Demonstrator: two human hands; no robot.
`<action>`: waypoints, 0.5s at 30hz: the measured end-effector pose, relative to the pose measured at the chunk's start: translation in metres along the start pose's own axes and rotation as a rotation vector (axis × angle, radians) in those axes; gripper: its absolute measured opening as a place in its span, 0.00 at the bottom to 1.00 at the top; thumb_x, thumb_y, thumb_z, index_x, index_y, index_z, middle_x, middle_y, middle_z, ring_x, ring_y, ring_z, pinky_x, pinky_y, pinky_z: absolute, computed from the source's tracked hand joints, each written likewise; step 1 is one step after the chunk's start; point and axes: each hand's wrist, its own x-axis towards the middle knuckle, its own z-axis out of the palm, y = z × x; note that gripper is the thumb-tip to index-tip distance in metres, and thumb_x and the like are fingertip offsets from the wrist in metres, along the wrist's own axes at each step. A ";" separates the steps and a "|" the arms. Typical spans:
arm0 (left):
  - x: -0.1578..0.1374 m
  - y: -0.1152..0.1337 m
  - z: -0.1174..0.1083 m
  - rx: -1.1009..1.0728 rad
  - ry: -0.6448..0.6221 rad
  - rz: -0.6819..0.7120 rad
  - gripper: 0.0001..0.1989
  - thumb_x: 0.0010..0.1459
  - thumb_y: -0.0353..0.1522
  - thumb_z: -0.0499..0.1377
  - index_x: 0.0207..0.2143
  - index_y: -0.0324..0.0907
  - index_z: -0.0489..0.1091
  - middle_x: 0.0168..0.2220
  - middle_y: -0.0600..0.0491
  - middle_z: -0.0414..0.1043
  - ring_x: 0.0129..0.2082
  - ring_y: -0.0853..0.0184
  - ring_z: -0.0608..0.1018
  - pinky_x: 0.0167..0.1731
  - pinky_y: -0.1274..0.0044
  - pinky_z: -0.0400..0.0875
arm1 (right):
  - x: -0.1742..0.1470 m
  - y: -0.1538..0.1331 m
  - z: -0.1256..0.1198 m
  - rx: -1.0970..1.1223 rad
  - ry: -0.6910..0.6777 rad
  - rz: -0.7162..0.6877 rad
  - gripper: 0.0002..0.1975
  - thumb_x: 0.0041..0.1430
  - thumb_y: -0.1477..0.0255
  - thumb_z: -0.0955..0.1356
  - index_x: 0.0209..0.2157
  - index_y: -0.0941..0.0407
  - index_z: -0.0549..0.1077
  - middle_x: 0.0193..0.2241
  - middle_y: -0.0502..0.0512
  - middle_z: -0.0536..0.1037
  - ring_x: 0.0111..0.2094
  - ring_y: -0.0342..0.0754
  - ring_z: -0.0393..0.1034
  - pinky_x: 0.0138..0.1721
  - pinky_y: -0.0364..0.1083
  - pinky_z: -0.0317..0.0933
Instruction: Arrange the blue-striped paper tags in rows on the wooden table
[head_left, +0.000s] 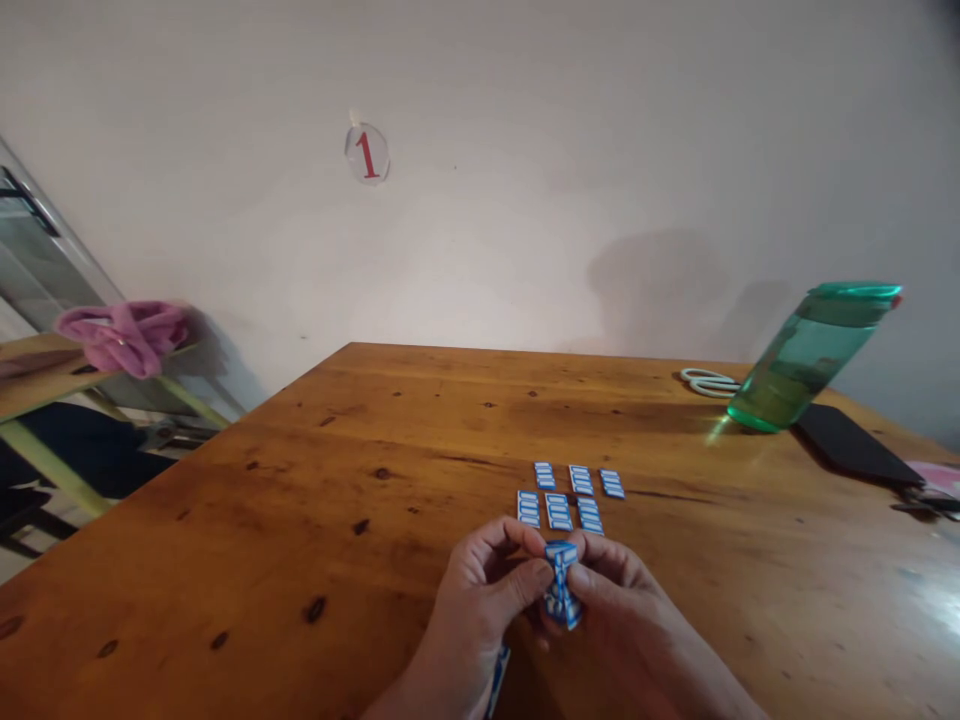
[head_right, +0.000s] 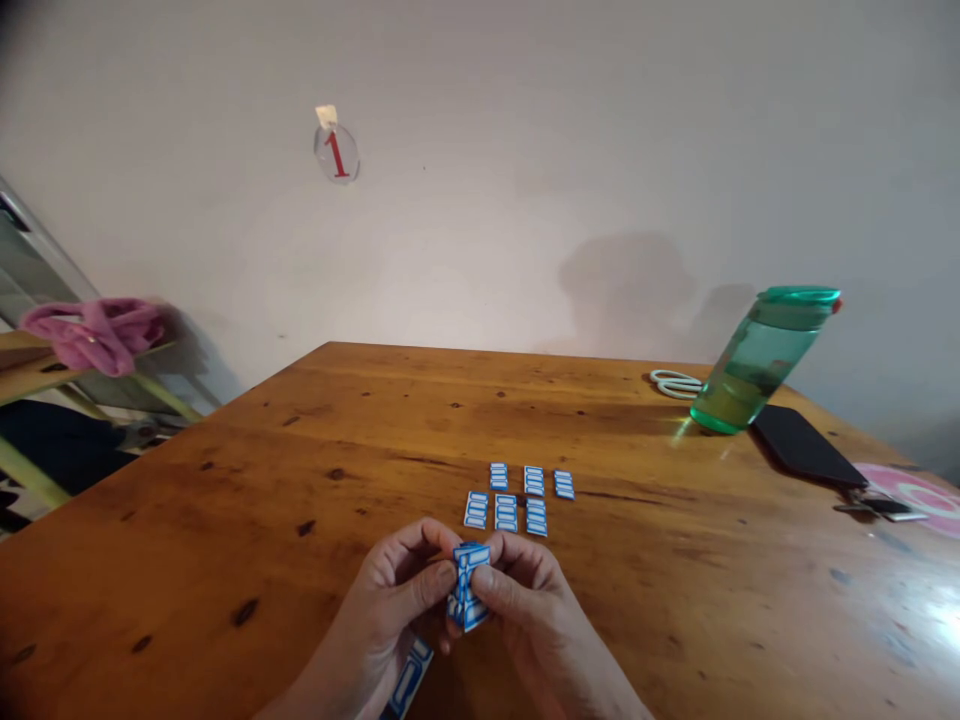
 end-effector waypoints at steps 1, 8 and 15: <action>0.000 0.000 0.001 0.012 0.003 0.008 0.13 0.44 0.35 0.65 0.25 0.38 0.64 0.17 0.58 0.68 0.14 0.78 0.68 0.14 0.87 0.63 | 0.000 0.000 0.000 0.005 0.002 -0.001 0.05 0.50 0.72 0.69 0.25 0.59 0.72 0.20 0.52 0.74 0.22 0.42 0.66 0.26 0.42 0.61; 0.001 -0.007 -0.001 0.090 0.017 0.230 0.11 0.45 0.35 0.63 0.26 0.40 0.63 0.23 0.58 0.69 0.17 0.76 0.70 0.15 0.84 0.66 | 0.000 -0.002 0.006 -0.036 0.048 -0.011 0.06 0.49 0.72 0.70 0.23 0.60 0.73 0.20 0.51 0.74 0.21 0.40 0.65 0.25 0.40 0.60; 0.004 -0.010 -0.004 0.032 0.005 0.125 0.12 0.43 0.36 0.64 0.25 0.39 0.65 0.20 0.57 0.68 0.16 0.77 0.68 0.15 0.84 0.65 | 0.000 -0.001 0.002 -0.081 0.094 -0.020 0.08 0.47 0.69 0.71 0.22 0.58 0.72 0.19 0.50 0.74 0.21 0.41 0.65 0.25 0.41 0.59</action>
